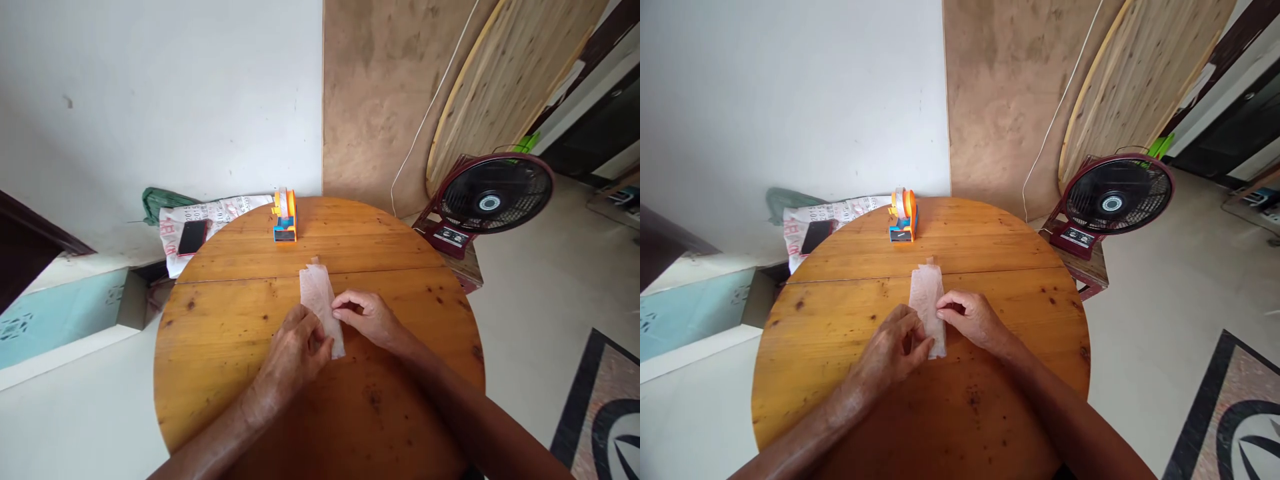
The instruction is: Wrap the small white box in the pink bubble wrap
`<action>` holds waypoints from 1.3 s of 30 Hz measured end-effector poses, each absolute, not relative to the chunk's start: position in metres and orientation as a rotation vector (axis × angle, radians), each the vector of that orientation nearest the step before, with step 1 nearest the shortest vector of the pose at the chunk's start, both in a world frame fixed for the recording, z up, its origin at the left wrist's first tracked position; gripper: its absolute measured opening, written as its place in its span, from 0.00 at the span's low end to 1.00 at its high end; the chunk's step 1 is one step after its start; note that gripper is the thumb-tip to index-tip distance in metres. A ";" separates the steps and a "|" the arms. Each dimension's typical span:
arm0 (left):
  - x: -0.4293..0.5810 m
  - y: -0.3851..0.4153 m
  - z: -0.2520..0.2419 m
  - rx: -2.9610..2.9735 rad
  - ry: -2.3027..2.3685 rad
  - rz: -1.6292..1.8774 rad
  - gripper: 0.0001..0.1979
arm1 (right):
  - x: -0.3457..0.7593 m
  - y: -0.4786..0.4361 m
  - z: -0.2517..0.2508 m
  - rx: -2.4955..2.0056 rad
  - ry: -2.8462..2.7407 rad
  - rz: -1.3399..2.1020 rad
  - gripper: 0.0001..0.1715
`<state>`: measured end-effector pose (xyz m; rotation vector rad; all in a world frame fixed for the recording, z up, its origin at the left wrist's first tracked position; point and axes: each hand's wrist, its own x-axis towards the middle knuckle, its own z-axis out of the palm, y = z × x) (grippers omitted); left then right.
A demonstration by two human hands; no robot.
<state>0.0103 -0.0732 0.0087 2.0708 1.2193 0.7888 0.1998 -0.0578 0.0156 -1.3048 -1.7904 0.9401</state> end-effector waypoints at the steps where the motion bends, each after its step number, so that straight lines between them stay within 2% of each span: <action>1: 0.010 -0.074 0.008 2.071 1.237 0.805 0.06 | 0.198 -0.058 0.017 -1.301 -1.795 0.922 0.04; 3: 0.011 -0.075 0.006 2.063 1.281 0.836 0.04 | 0.197 -0.060 0.018 -1.300 -1.792 0.896 0.04; 5: 0.011 -0.076 0.005 2.062 1.299 0.859 0.12 | 0.198 -0.062 0.020 -1.314 -1.769 0.888 0.05; 7: 0.011 -0.076 0.004 2.081 1.282 0.854 0.15 | 0.198 -0.065 0.020 -1.357 -1.741 0.890 0.05; 14: 0.009 -0.076 0.002 2.176 1.226 0.831 0.15 | 0.187 -0.064 0.021 -1.517 -1.827 0.696 0.04; 19: 0.009 -0.074 0.002 2.225 1.224 0.810 0.12 | 0.182 -0.059 0.020 -1.528 -1.887 0.555 0.07; 26: 0.009 -0.074 0.001 2.236 1.222 0.814 0.11 | 0.197 -0.061 0.031 -1.550 -1.864 0.807 0.05; 34: 0.009 -0.073 -0.002 2.220 1.171 0.887 0.10 | 0.186 -0.061 0.024 -1.461 -1.879 0.596 0.08; 39: 0.008 -0.073 0.001 2.239 1.203 0.839 0.11 | 0.197 -0.062 0.033 -1.502 -1.885 0.739 0.07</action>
